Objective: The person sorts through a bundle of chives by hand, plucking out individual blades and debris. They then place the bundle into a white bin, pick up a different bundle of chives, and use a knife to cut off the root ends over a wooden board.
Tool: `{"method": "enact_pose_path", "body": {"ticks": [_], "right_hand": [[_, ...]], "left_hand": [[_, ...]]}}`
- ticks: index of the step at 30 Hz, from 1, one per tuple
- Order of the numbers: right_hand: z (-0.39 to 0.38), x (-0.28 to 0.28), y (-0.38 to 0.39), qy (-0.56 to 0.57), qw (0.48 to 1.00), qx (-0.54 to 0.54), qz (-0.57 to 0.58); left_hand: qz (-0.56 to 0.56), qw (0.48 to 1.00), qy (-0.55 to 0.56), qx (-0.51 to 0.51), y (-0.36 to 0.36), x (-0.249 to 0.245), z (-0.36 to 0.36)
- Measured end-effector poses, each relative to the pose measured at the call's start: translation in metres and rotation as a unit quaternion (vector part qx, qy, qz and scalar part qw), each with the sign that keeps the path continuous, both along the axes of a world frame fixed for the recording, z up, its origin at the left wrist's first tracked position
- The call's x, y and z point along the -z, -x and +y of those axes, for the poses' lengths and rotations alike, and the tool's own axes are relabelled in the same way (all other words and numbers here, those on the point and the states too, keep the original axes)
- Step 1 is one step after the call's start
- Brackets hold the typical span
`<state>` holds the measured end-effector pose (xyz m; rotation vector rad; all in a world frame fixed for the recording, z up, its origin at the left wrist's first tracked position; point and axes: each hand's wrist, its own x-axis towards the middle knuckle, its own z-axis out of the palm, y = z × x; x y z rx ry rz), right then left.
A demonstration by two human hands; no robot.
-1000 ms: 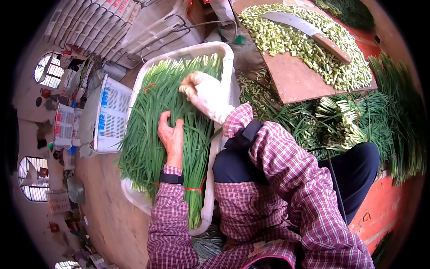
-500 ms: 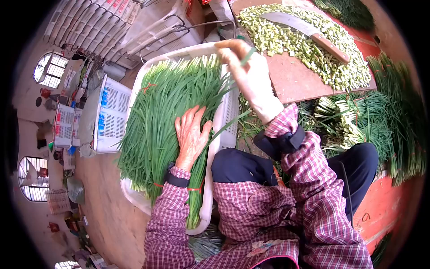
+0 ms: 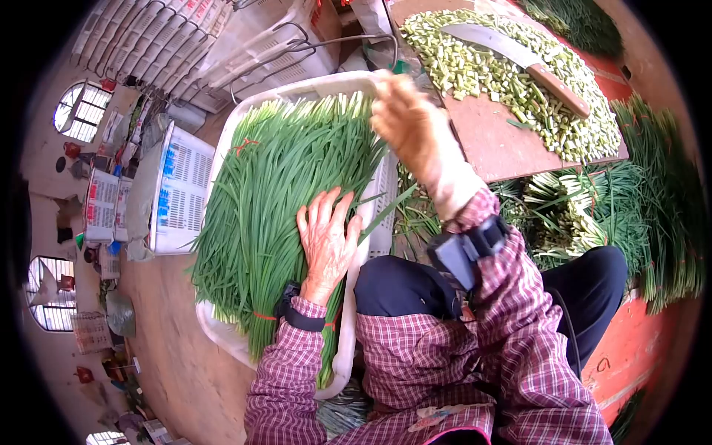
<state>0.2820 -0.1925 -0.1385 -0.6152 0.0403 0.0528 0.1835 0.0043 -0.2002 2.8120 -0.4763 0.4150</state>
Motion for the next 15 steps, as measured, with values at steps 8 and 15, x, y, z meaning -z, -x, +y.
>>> {"method": "enact_pose_path", "body": {"ticks": [8,15], "right_hand": [[0.087,0.060,-0.112,0.680,0.686,0.028,-0.255],[0.110,0.081,-0.133,0.732,0.648,-0.044,-0.206]], "left_hand": [[0.003,1.000,0.003,-0.010,0.001,-0.001,-0.003],[0.007,1.000,0.006,-0.015,0.001,0.000,-0.004]]}}
